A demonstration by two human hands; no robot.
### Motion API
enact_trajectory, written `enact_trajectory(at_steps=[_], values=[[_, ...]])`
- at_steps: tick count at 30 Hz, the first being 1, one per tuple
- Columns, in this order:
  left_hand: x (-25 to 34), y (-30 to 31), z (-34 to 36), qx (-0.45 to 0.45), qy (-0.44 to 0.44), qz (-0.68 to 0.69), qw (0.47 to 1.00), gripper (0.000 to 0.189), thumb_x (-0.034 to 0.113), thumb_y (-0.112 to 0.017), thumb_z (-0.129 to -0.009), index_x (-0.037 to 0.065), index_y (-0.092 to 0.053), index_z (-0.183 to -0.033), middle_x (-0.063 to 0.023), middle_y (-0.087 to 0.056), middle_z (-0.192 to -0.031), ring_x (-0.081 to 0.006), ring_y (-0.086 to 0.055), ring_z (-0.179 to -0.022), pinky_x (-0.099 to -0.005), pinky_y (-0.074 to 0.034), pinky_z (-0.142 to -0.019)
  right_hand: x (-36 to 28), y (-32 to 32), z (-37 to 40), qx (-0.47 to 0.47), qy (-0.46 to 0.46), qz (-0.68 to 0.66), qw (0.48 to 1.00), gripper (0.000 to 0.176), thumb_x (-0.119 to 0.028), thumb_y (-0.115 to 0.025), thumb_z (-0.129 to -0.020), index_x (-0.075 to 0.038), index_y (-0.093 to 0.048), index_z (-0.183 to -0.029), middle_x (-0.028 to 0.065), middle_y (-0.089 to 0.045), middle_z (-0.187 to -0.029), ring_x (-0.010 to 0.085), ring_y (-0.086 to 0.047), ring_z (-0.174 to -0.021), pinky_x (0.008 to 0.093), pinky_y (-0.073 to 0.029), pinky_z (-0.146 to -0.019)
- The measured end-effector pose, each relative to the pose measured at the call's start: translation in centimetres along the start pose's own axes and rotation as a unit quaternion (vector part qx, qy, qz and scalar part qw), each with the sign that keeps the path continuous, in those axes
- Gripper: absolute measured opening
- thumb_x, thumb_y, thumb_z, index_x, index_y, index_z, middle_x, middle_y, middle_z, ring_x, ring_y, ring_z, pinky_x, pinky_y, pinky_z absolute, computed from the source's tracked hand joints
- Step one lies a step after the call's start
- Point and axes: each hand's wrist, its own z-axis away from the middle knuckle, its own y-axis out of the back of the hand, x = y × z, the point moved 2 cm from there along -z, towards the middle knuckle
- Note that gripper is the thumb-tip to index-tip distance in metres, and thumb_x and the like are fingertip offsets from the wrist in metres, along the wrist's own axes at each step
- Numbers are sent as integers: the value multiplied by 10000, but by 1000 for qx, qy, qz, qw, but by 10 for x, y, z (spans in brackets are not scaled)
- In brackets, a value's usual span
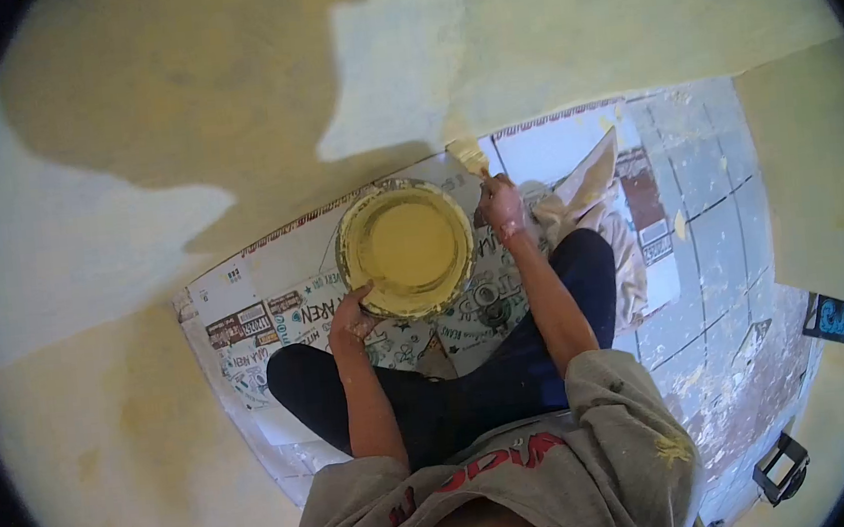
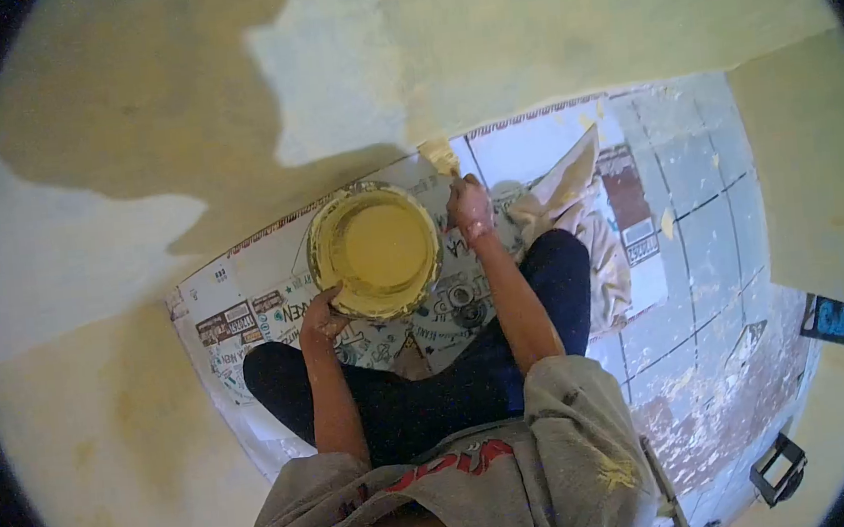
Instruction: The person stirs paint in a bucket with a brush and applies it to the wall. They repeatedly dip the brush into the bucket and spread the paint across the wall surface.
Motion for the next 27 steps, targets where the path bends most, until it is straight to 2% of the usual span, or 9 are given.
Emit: enact_trajectory(at_steps=[4, 7, 9, 13, 19, 21, 23, 25, 27], values=[[-2, 25, -8, 21, 42, -66, 997, 333, 56, -434, -833, -81, -399, -1135, -186, -486, -1116, -287, -518, -984, -427, -454, -820, -13, -6, -10, -7, -30, 74, 997, 193, -54, -473, -708, 24, -594, -836, 186, -557, -747, 348, -558, -696, 407, -469, -643], [-1, 7, 8, 25, 29, -127, 991, 314, 24, -432, -818, -86, -414, -1111, -194, -490, -1106, -286, -520, -979, -394, -467, -798, -34, 7, -37, -30, -63, 50, 996, 179, -99, -510, -713, 14, -599, -820, 204, -567, -745, 351, -558, -717, 406, -457, -655], [-16, 17, 16, 21, 8, -60, 998, 299, 26, -453, -799, -89, -432, -1074, -186, -509, -1064, -282, -537, -938, -382, -493, -734, -51, 34, -24, -23, -5, 17, 1000, 190, -73, -513, -716, 17, -596, -861, 195, -568, -713, 339, -560, -679, 392, -457, -626], [-20, 27, 68, 118, 56, -158, 979, 314, 20, -495, -752, -78, -442, -1046, -162, -533, -983, -286, -558, -850, -402, -501, -699, -124, 157, 1, 107, 43, -103, 988, 251, -26, -534, -726, -7, -583, -971, 171, -574, -714, 300, -559, -635, 346, -451, -582], [60, -136, 296, 102, 27, -93, 990, 364, -30, -444, -748, -79, -391, -1105, -180, -530, -1012, -271, -574, -857, -361, -511, -678, -259, 369, 43, 152, 40, -174, 972, 291, -35, -541, -766, -17, -553, -1056, 120, -560, -732, 206, -529, -636, 291, -432, -593], [77, -158, 371, 39, 34, -195, 979, 382, -54, -440, -740, -67, -379, -1117, -184, -508, -1055, -291, -558, -903, -379, -512, -720, -322, 453, 71, 100, 2, -198, 975, 292, -42, -530, -777, -19, -542, -1068, 148, -574, -802, 226, -557, -694, 294, -439, -621], [96, -209, 435, 58, 4, -107, 993, 411, -48, -464, -726, -41, -384, -1130, -187, -527, -1014, -280, -565, -880, -386, -511, -709, -370, 517, 79, 52, 0, -215, 975, 274, -33, -508, -781, -14, -532, -1053, 178, -570, -882, 284, -567, -767, 327, -447, -669], [113, -250, 492, 49, -8, -108, 993, 425, -49, -470, -722, -39, -378, -1136, -185, -527, -1016, -277, -562, -890, -377, -510, -714, -413, 572, 106, -4, 115, -130, 985, 252, -21, -471, -784, -9, -510, -1032, 196, -559, -918, 344, -545, -831, 371, -440, -717], [125, -283, 543, 34, -15, -111, 993, 438, -51, -475, -717, -37, -372, -1143, -184, -527, -1018, -273, -559, -900, -369, -509, -719, -452, 615, 131, -61, 75, -110, 989, 233, -26, -441, -785, 11, -483, -1011, 219, -547, -910, 384, -509, -861, 415, -422, -735]])
